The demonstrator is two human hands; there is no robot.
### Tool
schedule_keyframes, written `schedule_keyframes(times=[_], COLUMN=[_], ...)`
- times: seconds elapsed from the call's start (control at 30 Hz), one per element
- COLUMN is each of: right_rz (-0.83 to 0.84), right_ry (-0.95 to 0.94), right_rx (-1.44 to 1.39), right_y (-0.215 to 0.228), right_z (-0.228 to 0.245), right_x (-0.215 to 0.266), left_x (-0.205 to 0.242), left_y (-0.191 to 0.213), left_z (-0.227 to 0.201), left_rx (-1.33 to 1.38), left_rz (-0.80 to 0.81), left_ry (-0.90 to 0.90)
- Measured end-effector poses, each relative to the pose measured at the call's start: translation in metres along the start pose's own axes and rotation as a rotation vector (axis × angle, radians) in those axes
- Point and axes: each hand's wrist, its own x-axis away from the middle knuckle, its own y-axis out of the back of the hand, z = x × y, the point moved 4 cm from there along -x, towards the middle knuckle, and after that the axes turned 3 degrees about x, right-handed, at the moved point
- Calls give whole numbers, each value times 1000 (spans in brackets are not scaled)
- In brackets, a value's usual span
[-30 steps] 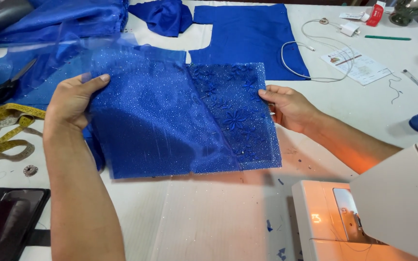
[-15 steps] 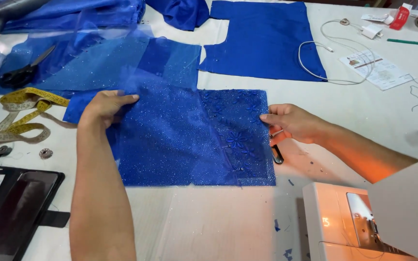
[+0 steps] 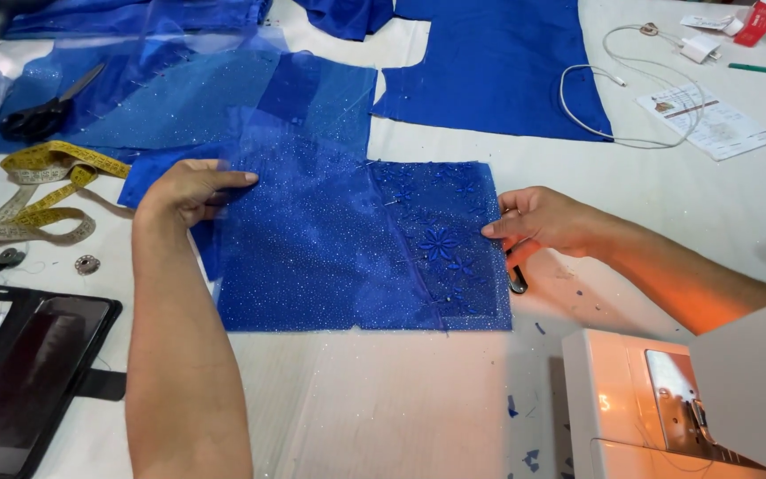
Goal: The person aligns two pieces of blue fabric on a white table and secures them together using straight pins. They smooth the fabric, fold an edge, and insert multiple pins along the seam line to hold the layers in place.
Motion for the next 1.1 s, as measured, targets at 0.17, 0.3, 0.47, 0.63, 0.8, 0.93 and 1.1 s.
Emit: schedule_keyframes(times=[0.17,0.3,0.47,0.63,0.8,0.93,1.1], right_rz=[20,41,42,50,60,64,60], right_ry=[-8,-8,-5,-4,3,7,7], right_rx=[19,14,23,17,13,13,20], right_y=[5,13,-3,2,5,15,6], right_z=[-6,-20,7,0,-6,-23,-8], right_x=[-5,-18,4,-2,-7,-22,-9], left_x=[-5,-2,-3,-5,-7,-10,-4], left_y=[1,1,1,2,2,3,2], left_z=[2,1,1,1,2,3,-1], left_rx=[-21,-33,-27,-28,-26,-33,-32], left_rz=[11,9,12,13,24,16,18], left_ry=[-1,-12,-6,-6,-3,-1,-4])
